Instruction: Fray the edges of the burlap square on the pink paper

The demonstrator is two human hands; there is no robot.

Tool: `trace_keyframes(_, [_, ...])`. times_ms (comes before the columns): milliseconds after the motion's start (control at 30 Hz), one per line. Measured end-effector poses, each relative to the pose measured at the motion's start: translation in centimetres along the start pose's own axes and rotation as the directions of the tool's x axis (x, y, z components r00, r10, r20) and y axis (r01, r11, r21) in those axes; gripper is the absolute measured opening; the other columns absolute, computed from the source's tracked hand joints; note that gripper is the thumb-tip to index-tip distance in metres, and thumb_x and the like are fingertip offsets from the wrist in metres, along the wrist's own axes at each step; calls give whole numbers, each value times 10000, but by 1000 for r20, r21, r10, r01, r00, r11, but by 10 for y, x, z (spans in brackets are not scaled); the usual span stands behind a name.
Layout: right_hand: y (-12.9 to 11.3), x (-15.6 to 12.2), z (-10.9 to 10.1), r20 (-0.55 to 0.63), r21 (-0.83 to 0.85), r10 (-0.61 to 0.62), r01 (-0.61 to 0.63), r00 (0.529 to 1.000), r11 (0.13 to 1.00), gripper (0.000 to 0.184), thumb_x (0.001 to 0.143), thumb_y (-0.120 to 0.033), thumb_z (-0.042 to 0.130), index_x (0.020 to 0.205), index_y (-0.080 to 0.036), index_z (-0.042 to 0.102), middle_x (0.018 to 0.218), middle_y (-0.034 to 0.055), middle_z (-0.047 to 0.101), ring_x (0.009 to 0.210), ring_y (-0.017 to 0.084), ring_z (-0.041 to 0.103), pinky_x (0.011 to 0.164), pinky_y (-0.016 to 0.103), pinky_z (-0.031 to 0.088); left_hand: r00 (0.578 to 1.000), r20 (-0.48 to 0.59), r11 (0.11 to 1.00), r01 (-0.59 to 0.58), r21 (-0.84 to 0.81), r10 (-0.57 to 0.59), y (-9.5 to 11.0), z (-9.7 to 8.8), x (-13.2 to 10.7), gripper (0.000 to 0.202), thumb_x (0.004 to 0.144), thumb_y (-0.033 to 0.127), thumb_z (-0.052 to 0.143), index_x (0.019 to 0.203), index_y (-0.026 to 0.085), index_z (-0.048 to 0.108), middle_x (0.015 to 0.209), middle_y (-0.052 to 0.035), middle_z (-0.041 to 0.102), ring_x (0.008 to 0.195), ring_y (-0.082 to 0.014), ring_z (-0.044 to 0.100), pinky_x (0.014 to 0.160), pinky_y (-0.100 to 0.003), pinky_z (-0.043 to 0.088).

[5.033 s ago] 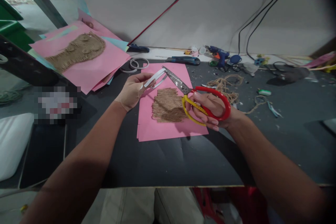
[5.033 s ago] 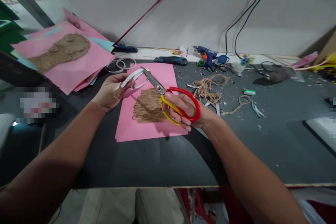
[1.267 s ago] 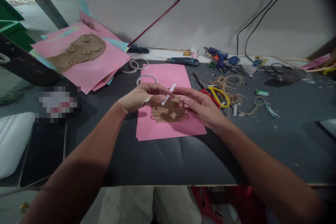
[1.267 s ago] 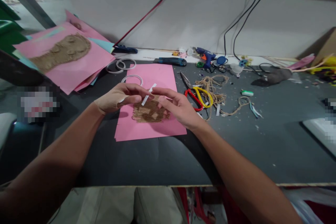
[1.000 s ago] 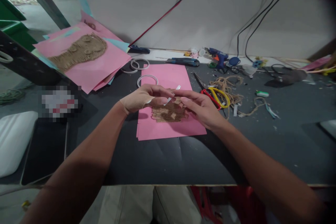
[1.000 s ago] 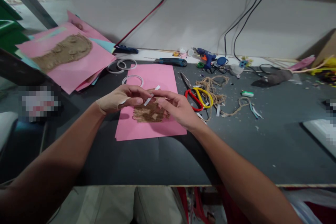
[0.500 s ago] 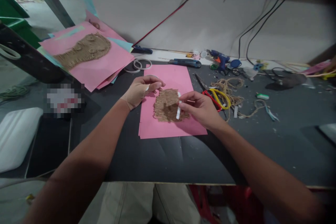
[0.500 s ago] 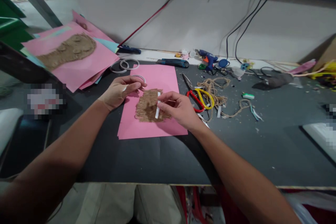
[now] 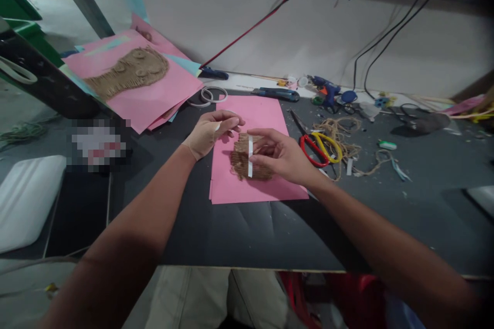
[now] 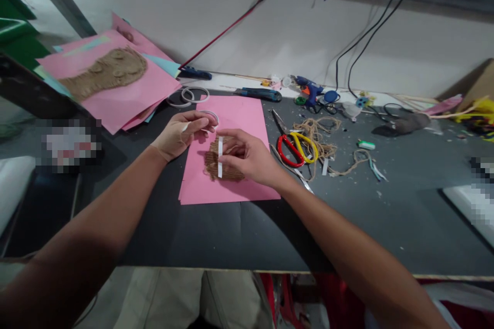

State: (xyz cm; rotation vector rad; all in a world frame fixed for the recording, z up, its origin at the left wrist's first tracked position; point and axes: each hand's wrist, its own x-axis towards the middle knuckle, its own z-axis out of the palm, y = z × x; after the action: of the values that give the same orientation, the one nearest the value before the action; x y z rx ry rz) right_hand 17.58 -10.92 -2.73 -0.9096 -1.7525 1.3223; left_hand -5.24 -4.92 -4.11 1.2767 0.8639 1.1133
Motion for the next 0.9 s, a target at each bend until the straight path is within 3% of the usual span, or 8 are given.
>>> trace_keyframes(167, [-4,27,4,-14,-109,-20,18,1000,994,506,856,-275,764,1340,-260,618,1000,27,705,809,186,684,817,411,616,999,25,999,-42,8,42,3,-3,0,315,771,438,871,916,171,789,936,-72,774,789,-149,693,711,-266,550])
trace_keyframes(367, [-7,44,3,-42,-119,-36,31,998,992,562,815,-241,780,1329,-235,554,1147,75,647,905,205,694,909,454,605,999,46,1000,-6,-15,6,9,-11,-1,357,775,475,868,924,160,791,997,-86,779,871,-169,702,805,-291,549])
trace_keyframes(600, [-1,39,4,-45,-144,4,-11,999,989,616,822,-242,762,1368,-233,477,1099,32,585,820,170,676,852,435,599,976,186,975,69,210,-109,13,-14,-4,382,812,529,821,890,155,814,839,-54,744,749,-161,650,672,-276,501])
trace_keyframes(733, [-2,37,6,-53,-178,-29,20,998,984,559,820,-251,758,1324,-200,523,1097,39,580,848,173,681,889,433,583,977,189,989,70,133,-94,13,-13,-4,363,790,494,854,905,151,827,940,-85,784,849,-194,693,811,-318,554])
trace_keyframes(900, [-11,31,7,-44,-299,9,-21,999,954,522,827,-299,763,1297,-177,568,1160,99,630,873,191,676,804,391,575,981,170,996,91,15,-93,8,-13,-3,360,800,478,851,931,144,824,922,-90,781,862,-190,722,869,-344,579])
